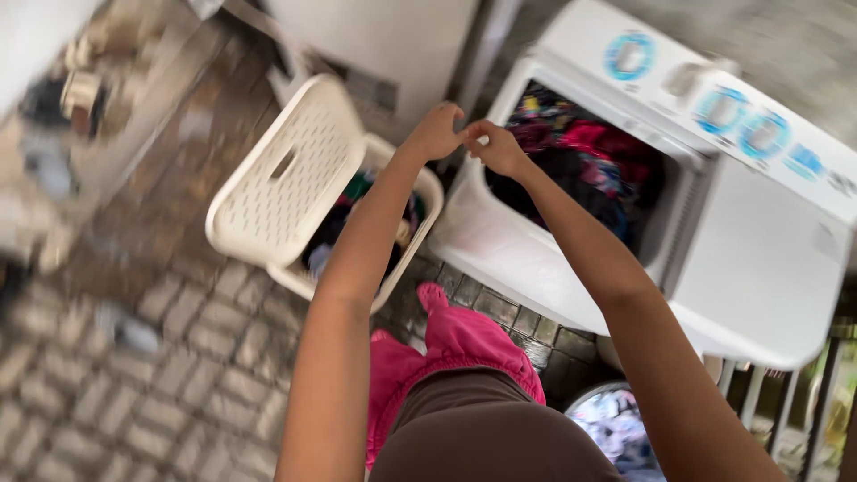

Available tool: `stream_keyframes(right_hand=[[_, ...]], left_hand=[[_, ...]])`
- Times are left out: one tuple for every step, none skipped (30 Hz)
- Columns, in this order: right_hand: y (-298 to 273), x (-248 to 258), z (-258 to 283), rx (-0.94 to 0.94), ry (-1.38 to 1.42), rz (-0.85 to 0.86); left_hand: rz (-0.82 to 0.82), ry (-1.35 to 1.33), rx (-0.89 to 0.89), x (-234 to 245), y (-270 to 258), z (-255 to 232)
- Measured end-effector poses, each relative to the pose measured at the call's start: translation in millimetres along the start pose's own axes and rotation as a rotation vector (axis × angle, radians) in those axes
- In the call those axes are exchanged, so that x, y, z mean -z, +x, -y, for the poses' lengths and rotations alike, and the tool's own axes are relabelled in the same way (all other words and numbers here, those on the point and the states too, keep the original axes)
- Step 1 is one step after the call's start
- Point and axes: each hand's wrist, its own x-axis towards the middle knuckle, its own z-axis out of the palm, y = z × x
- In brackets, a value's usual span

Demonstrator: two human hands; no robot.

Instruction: Transferring clothes from a laundry basket into a washing machine.

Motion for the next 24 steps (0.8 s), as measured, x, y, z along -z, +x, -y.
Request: stream_keyframes(right_hand=[[3,-14,24,-0.002,0.03,0.082],[11,-34,31,0.008,0.016,0.135],[18,-54,37,0.031,0.051,0.207],[26,-76,46,0.057,0.086,0.281],[37,-104,38,0.069,0.072,0.335],[47,-135,30,0.139,0.007,0.371],[56,-166,21,0.212,-0.056,0.406],[68,-200,-2,0.224,-0.056,0.451],[79,-234,-26,0.225,0.0,0.547],[91,-268,-51,0.22,0.059,0.635],[92,-299,-72,0.226,0.06,0.673],[95,-327,-94,0.398,-0.071,0.64],[98,-355,-117,0.571,-0.2,0.602],[91,-373,-124,0.573,-0.193,0.617],[85,-391,-131,0.521,-0.337,0.68],[80,-407,-140,0.465,-0.482,0.734],[75,-418,-141,0.464,-0.478,0.743],[67,-427,-145,0.411,-0.474,0.759],[58,-436,-150,0.358,-0.469,0.774],[58,-453,-176,0.346,-0.469,0.785],[57,-471,-201,0.32,-0.448,0.805],[53,-486,-228,0.295,-0.431,0.833],[45,-493,-234,0.284,-0.434,0.851],[41,-498,-238,0.312,-0.463,0.799]], left_hand=[[-0.016,-0.005,0.059,8,-14,14],[-0.042,-0.022,0.106,12,-33,32],[-0.074,-0.036,0.158,15,-52,49],[-0.11,-0.047,0.211,21,-72,68],[-0.141,-0.061,0.257,19,-95,95],[-0.199,-0.058,0.295,16,-120,123],[-0.256,-0.054,0.334,13,-145,149],[-0.277,-0.059,0.376,6,-174,175],[-0.298,-0.081,0.443,-3,-202,200],[-0.314,-0.102,0.504,-12,-227,224],[-0.328,-0.104,0.539,-25,-254,244],[-0.337,-0.104,0.598,-38,-276,265],[-0.346,-0.104,0.657,-52,-297,285],[-0.348,-0.105,0.674,-68,-313,293],[-0.367,-0.12,0.735,-84,-328,301],[-0.382,-0.135,0.79,-102,-339,310],[-0.379,-0.135,0.8,-115,-342,320],[-0.339,-0.154,0.821,-132,-345,328],[-0.298,-0.173,0.842,-151,-348,336],[-0.287,-0.182,0.851,-164,-342,342],[-0.212,-0.195,0.952,-178,-337,347],[-0.138,-0.213,1.057,-195,-333,349],[-0.129,-0.228,1.07,-213,-331,357],[-0.082,-0.206,1.075,-229,-326,367]])
